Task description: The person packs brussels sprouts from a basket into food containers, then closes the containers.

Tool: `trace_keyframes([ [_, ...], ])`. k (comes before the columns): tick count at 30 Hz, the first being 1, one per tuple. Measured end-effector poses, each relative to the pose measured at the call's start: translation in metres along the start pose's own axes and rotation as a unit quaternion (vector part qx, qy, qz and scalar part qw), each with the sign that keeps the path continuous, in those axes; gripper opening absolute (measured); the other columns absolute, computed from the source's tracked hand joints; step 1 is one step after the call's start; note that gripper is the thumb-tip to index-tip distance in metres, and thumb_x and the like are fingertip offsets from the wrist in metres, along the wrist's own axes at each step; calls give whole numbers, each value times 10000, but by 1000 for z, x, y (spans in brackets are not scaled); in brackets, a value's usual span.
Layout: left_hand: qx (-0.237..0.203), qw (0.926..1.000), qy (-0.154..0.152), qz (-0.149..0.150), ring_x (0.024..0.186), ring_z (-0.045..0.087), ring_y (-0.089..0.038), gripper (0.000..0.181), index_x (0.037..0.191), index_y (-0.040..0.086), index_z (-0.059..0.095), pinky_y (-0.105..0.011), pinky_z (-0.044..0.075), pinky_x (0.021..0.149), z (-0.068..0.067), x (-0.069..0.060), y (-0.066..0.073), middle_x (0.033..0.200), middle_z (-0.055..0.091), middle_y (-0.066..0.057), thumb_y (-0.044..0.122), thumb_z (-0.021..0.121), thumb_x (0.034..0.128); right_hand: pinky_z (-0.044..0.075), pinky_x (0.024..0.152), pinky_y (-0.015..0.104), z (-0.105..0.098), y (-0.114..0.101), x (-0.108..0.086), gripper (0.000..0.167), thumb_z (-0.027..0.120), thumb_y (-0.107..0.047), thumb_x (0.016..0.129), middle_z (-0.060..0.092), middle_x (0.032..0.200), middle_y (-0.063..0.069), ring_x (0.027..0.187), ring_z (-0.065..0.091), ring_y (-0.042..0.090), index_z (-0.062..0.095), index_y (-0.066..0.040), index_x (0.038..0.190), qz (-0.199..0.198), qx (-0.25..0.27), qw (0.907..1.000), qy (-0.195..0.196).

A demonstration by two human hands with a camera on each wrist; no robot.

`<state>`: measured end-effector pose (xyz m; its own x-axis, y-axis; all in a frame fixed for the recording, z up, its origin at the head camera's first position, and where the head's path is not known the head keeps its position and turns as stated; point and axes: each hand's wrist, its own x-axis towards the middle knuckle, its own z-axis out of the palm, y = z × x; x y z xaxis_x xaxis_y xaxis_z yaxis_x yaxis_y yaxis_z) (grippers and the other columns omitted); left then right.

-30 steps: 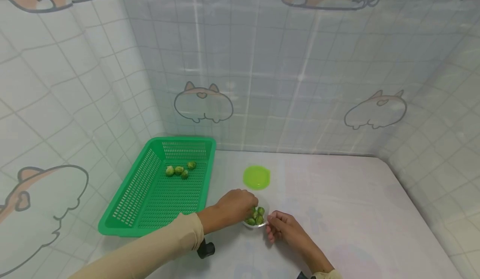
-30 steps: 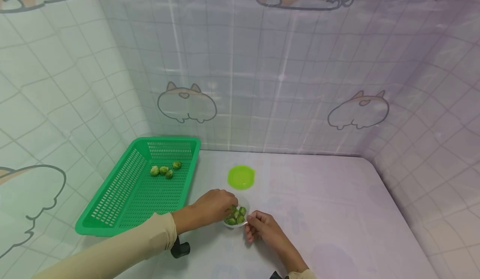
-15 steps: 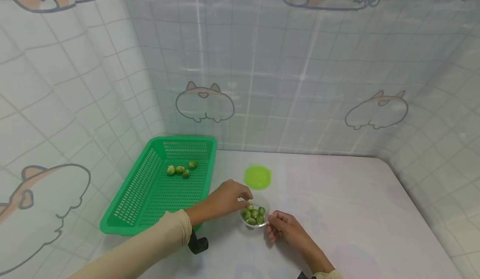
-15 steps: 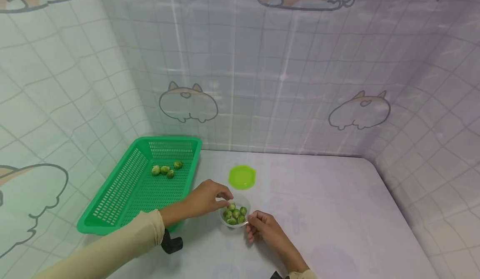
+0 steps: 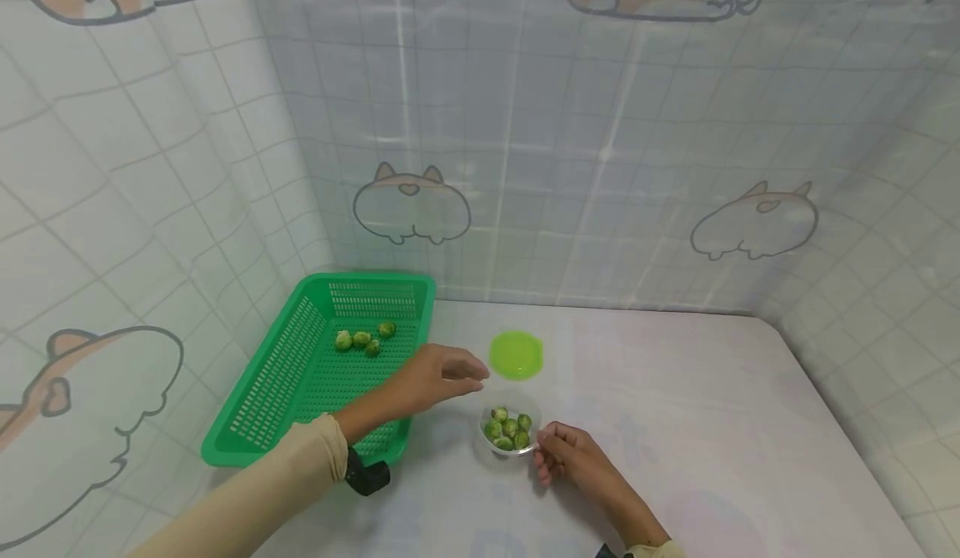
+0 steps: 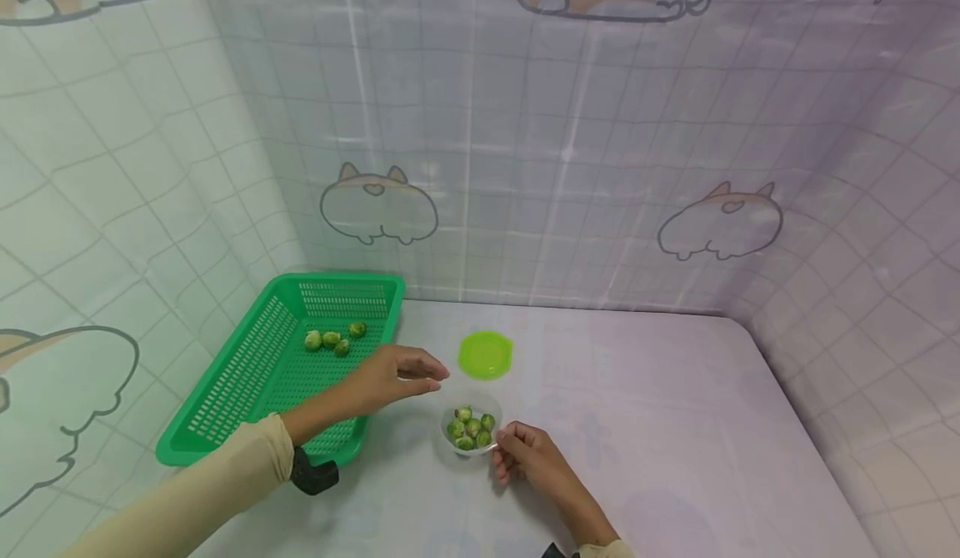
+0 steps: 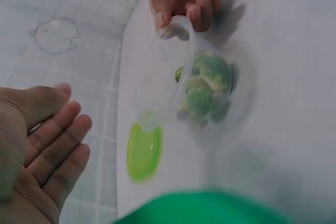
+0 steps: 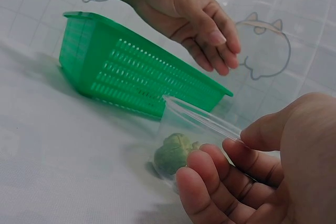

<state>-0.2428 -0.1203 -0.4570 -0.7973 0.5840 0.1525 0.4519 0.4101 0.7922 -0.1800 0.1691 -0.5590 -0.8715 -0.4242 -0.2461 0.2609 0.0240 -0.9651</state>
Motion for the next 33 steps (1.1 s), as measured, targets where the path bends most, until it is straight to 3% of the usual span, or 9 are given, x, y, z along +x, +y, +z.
trace_keyframes([
  [6,-90,9995,267,-114,1060,686,-86,200,1156,242,734,-307,574,906,-19,-10,-5,1176,721,48,291,710,963,564,648,290,0,1,0,265,538,-260,1052,646,860,43,719,612,149,597,-11,984,-29,14,10000,-36],
  [11,181,9972,698,-218,1075,683,-97,237,1174,245,732,-324,581,894,-43,-18,-13,1171,716,95,349,699,964,563,648,286,0,1,1,267,530,-252,1057,645,865,46,723,609,145,594,-1,995,-45,24,10000,-71],
  [15,193,9944,983,-325,1098,683,-133,223,1180,261,725,-359,581,909,-65,-23,-23,1195,718,48,332,692,971,562,650,289,0,1,0,272,521,-248,1061,645,867,52,726,608,149,592,7,998,-28,27,10000,-67],
  [20,273,9911,1182,-552,1104,680,-152,297,1219,190,721,-361,581,900,-86,-28,-41,1214,715,4,346,694,968,562,651,291,0,-1,0,276,526,-259,1058,642,862,47,724,607,152,588,2,992,-10,16,10000,-32],
  [22,317,9912,1182,-514,1110,679,-176,316,1230,144,712,-365,583,893,-93,-29,-50,1219,713,-32,329,688,975,562,651,290,0,-1,1,280,537,-270,1053,642,860,42,724,607,151,589,-2,989,6,20,10000,-16],
  [27,550,9889,1285,-511,1087,686,-237,242,1195,148,719,-410,600,837,-103,-30,-77,1186,720,-69,253,689,979,566,655,289,1,-3,2,283,544,-272,1049,642,855,40,723,609,149,589,0,987,-7,16,10000,-5],
  [33,1091,9822,1306,-799,1080,687,-283,214,1172,128,729,-432,593,855,-111,-28,-103,1174,726,-101,190,702,969,571,665,291,2,-3,5,263,530,-250,1054,645,852,38,726,612,149,593,-4,984,24,9,10000,32],
])
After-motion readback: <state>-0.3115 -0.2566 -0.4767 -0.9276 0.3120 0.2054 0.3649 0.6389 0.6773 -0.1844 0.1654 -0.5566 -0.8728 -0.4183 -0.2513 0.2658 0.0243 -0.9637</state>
